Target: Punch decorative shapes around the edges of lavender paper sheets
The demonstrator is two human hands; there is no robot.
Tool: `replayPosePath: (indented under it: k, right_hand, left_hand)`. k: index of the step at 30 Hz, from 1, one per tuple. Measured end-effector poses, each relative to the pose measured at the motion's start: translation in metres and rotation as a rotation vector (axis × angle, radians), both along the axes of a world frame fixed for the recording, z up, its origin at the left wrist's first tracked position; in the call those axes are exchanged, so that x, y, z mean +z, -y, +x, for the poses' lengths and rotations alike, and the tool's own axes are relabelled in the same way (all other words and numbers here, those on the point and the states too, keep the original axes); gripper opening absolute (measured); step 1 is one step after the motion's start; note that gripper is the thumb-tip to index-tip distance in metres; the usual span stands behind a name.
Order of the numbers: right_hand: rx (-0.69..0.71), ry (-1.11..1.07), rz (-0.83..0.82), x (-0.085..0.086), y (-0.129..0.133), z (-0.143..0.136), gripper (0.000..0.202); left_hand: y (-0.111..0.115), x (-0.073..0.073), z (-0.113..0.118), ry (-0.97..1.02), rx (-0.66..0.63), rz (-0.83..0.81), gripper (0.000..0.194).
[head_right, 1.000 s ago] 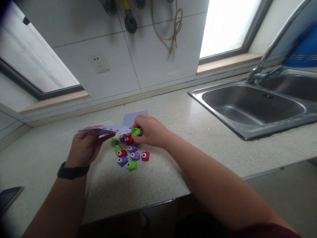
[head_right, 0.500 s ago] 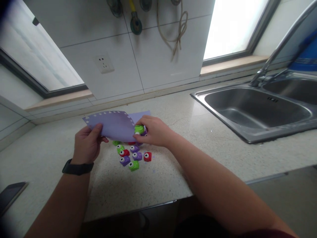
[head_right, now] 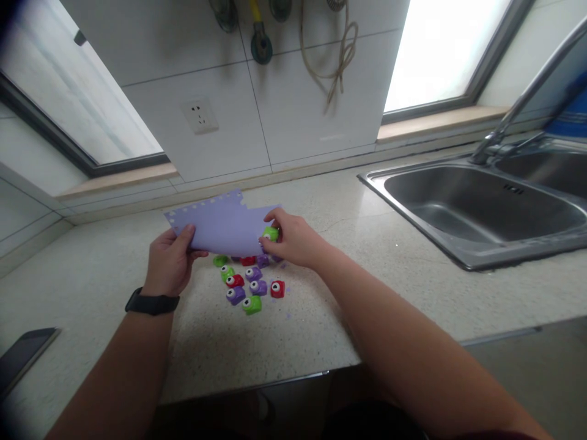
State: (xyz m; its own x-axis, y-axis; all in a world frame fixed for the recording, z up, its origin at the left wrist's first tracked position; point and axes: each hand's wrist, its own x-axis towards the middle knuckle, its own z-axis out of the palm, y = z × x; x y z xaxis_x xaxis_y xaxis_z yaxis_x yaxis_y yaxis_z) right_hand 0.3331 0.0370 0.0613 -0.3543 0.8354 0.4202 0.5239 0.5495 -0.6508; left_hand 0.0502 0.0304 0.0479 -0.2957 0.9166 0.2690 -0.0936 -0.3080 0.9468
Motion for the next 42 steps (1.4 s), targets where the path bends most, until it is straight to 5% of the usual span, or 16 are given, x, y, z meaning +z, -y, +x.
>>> replayPosePath:
  k: [9,18,27,42]
  right_hand:
    - [0.018,-0.096,-0.147,0.0,-0.005,0.004,0.018]
    - [0.186,0.164,-0.235,0.011,0.006,0.004,0.015]
    - [0.321,0.491,-0.135,0.005,0.007,0.0,0.018]
    - [0.237,0.662,0.01,0.001,0.007,-0.006,0.026]
  left_hand:
    - [0.0,0.004,0.002,0.101,-0.061,-0.003,0.041]
    - [0.001,0.007,0.001,0.126,-0.065,-0.021,0.047]
    - [0.001,0.007,0.001,0.097,-0.014,-0.023,0.048]
    - [0.0,0.004,0.0,-0.012,0.017,0.037,0.043]
